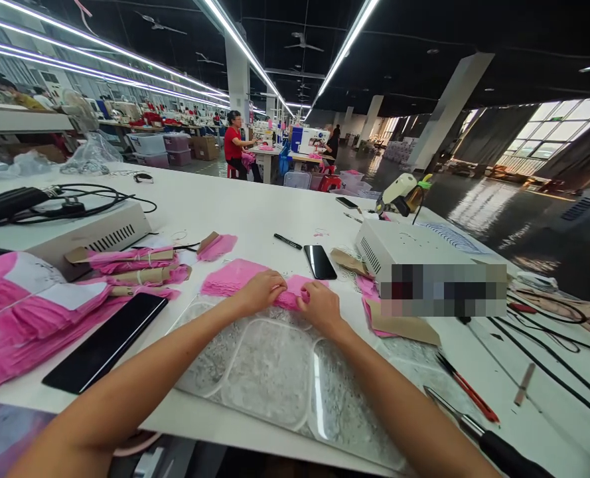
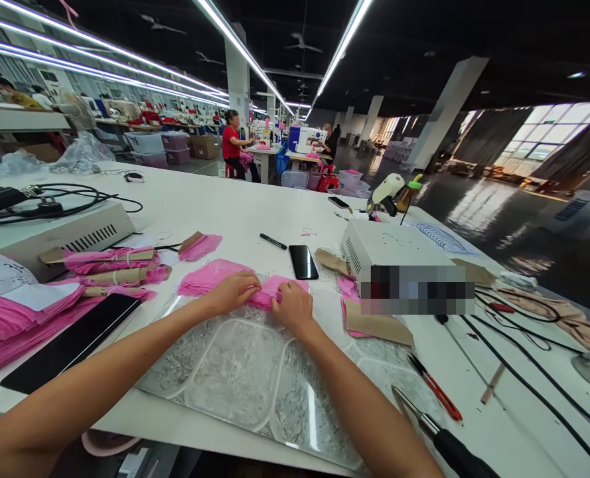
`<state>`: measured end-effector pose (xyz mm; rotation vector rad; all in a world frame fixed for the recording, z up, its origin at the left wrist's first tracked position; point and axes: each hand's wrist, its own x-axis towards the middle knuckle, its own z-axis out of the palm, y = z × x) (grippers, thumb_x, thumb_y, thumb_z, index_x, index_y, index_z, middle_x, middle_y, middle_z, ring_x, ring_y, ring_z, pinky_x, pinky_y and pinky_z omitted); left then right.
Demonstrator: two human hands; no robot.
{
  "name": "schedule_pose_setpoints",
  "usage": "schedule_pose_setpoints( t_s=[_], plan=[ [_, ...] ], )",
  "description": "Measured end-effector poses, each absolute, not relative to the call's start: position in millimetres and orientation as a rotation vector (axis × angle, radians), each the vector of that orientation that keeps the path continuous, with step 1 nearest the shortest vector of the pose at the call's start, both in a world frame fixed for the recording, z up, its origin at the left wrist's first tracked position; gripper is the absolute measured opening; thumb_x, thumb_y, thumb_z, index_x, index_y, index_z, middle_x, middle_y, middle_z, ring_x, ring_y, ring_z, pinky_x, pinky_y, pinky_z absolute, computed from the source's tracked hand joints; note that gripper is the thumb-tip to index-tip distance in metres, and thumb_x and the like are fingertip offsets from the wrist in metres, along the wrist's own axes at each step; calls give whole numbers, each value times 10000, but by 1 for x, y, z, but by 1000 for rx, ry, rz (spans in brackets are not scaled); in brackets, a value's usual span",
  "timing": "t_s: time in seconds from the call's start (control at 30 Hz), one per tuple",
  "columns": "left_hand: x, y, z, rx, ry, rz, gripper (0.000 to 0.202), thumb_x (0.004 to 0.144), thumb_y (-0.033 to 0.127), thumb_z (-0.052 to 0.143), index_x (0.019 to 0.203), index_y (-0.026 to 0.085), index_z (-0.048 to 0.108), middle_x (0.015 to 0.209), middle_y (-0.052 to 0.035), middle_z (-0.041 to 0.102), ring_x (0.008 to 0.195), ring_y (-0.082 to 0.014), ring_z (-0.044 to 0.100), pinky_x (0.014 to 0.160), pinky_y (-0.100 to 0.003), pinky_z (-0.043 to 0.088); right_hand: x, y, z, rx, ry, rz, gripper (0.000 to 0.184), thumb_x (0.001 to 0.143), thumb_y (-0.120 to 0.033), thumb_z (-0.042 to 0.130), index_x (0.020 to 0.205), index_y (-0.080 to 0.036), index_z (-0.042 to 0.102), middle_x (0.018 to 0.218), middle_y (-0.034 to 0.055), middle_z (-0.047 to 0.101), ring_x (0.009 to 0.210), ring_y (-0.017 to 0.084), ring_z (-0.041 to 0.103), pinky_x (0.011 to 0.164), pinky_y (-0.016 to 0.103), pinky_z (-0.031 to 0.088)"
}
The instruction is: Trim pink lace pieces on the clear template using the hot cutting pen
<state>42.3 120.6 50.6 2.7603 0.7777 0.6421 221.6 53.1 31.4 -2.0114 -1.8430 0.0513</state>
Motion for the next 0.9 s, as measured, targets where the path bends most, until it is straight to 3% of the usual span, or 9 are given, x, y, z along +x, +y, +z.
schedule_pose_setpoints(
  t_s=[0.17,0.37,0.57,0.77,0.9],
  plan=[
    [26,119,51,2737,828,692,228,917,133,431,828,168,638,852,-49,659,865,-178,595,815,-289,472,247,39,30,-2011,-1868,18,331,814,-117,483,1071,-203,673,1088,84,658,1010,206,608,806,298,468],
    [-10,90,47,2774,695,599,220,948,183,451,863,171,653,989,-65,664,944,-178,597,873,-294,457,259,-17,10,-1837,-2041,71,394,807,-81,465,1074,-264,690,1072,61,679,1012,202,614,871,327,510],
    [-53,52,48,2827,587,485,220,915,144,486,791,189,663,971,-59,661,897,-183,602,836,-297,455,265,-52,8,-1805,-2020,71,331,852,-168,456,1077,-273,675,1082,53,669,965,174,634,850,296,517],
    [-66,36,54,2855,703,565,176,919,166,484,908,204,655,1071,-67,651,988,-202,605,872,-318,471,321,-35,28,-2198,-1545,-186,427,862,-439,475,1181,-173,571,1213,158,561,1099,319,556,796,430,492],
    [-43,29,54,2853,642,647,165,928,164,476,914,202,635,1071,-69,647,1020,-204,600,888,-332,483,337,-18,26,-2314,-1455,-225,478,811,-482,545,1136,-137,604,1154,185,581,1059,334,574,801,435,470]
  ],
)
